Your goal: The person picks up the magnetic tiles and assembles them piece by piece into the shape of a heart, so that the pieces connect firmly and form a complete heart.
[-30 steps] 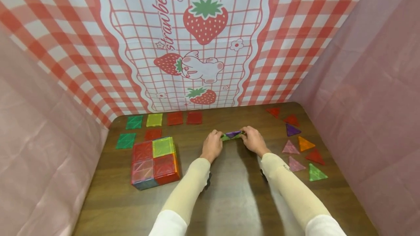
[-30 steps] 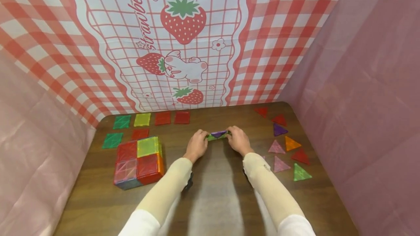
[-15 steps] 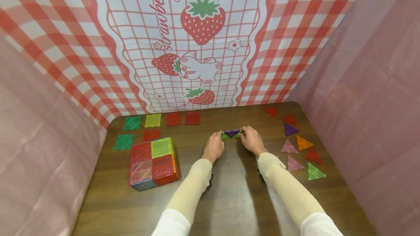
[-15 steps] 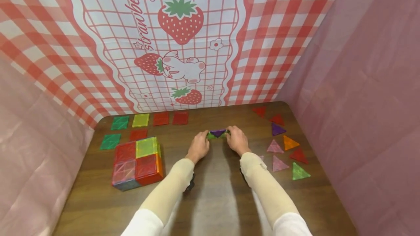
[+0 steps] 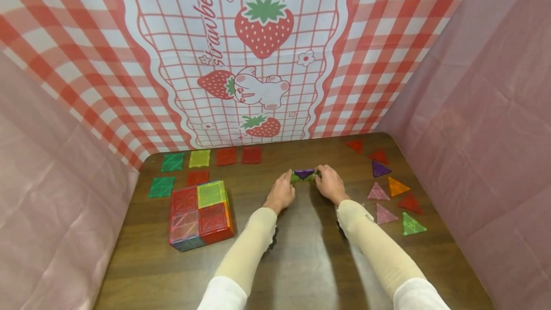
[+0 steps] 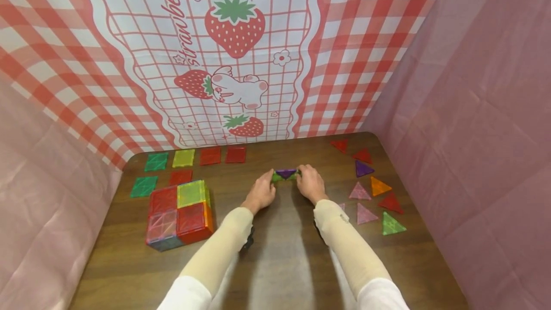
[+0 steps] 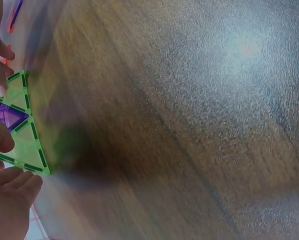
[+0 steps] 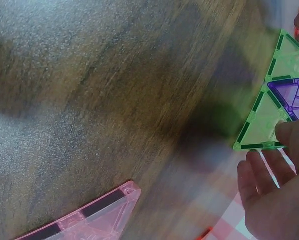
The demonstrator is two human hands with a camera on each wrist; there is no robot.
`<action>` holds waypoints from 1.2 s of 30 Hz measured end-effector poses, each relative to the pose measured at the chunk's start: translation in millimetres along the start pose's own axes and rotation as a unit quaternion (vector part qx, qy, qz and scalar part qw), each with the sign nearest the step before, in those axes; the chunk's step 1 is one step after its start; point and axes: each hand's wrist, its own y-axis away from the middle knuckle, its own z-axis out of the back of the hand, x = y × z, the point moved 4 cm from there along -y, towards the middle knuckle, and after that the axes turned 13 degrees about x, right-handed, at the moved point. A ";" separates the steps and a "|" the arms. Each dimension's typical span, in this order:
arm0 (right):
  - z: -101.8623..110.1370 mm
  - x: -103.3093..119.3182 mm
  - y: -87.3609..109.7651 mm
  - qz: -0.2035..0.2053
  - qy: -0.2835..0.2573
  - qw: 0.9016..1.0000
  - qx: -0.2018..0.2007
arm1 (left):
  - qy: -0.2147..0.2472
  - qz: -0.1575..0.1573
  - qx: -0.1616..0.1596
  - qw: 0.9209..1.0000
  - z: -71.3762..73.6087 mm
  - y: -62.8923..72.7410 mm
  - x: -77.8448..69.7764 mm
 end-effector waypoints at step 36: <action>57.7 -54.0 68.9 -0.101 0.098 0.945 0.294 | -0.001 -0.007 -0.038 0.999 -6.2 53.3 36.9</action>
